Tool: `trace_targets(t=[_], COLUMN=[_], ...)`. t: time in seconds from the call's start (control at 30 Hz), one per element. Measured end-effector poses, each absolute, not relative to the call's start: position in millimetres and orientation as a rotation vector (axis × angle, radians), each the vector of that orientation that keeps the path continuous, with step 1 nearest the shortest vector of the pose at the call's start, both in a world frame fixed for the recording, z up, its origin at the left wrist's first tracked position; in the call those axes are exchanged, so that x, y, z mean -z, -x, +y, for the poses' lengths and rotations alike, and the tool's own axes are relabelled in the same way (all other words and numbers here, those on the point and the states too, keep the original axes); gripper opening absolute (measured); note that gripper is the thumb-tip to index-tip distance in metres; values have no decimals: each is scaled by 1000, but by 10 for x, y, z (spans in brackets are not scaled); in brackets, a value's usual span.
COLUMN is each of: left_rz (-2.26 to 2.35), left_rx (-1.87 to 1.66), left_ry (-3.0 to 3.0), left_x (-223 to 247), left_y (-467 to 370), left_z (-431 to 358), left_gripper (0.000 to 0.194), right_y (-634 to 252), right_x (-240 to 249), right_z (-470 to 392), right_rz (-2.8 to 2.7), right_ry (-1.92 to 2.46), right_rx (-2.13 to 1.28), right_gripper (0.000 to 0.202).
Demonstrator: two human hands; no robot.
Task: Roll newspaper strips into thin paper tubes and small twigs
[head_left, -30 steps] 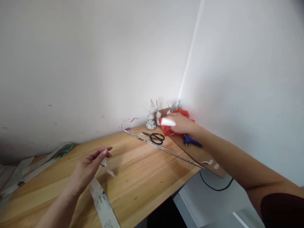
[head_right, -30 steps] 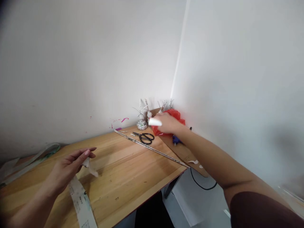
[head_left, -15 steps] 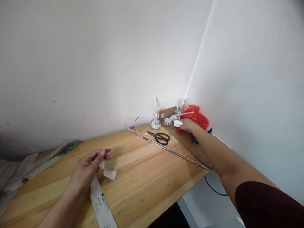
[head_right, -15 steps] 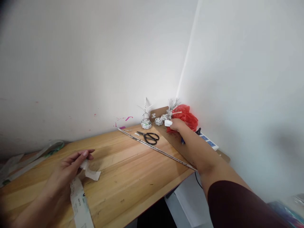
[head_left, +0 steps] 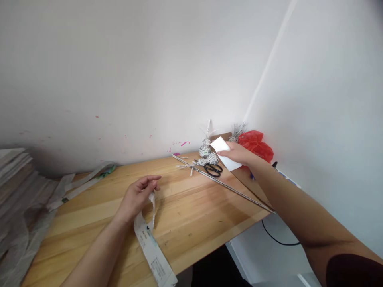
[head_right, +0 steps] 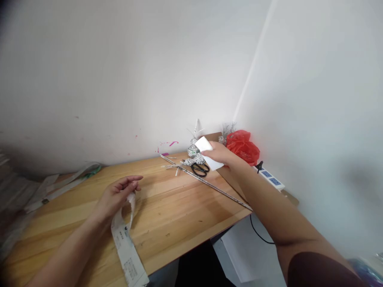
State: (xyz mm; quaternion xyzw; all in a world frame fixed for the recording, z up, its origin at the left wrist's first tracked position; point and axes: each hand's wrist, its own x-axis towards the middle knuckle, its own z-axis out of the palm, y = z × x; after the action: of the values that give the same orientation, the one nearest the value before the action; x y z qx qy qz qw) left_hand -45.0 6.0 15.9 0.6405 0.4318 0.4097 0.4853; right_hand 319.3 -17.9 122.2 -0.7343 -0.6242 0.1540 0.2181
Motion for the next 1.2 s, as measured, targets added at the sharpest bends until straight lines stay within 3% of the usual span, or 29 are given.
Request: trace_targets(t=[0.1,0.27,0.33,0.47,0.63,0.8,1.2], left_rz=[1017,1049,1057,1093,1118,1141,1106], left_rx=[-1003,-924,-896,-919,-974,-983,-963], left_ry=[-1572,-1620,-1654,-1727,-1721,-1694,-1446], left_x=[-141,-103,-58,1,-58,-112,-142], left_y=[446,407,410,458,473,422,496], left_z=[62,40,57,123,129,100,80], left_gripper=[47,43,42,37,34,37,50], right_y=[-3067,-2783,-2700,-2732,-3211,-3760,-3638], right_x=[-1176,-837,-661,-461,-598,-720,-343], right_z=[-194,-28,80,241,283,414,893], right_rz=[-1652,-2218,-2258,-2072,-1695,-835,-744], right_ry=[1850,1941,1948,2072,2083,1545,1421], right_rx=[-629,-94,-55,6,67,-313,-561], right_gripper=[39,29,37,40,36,40,34])
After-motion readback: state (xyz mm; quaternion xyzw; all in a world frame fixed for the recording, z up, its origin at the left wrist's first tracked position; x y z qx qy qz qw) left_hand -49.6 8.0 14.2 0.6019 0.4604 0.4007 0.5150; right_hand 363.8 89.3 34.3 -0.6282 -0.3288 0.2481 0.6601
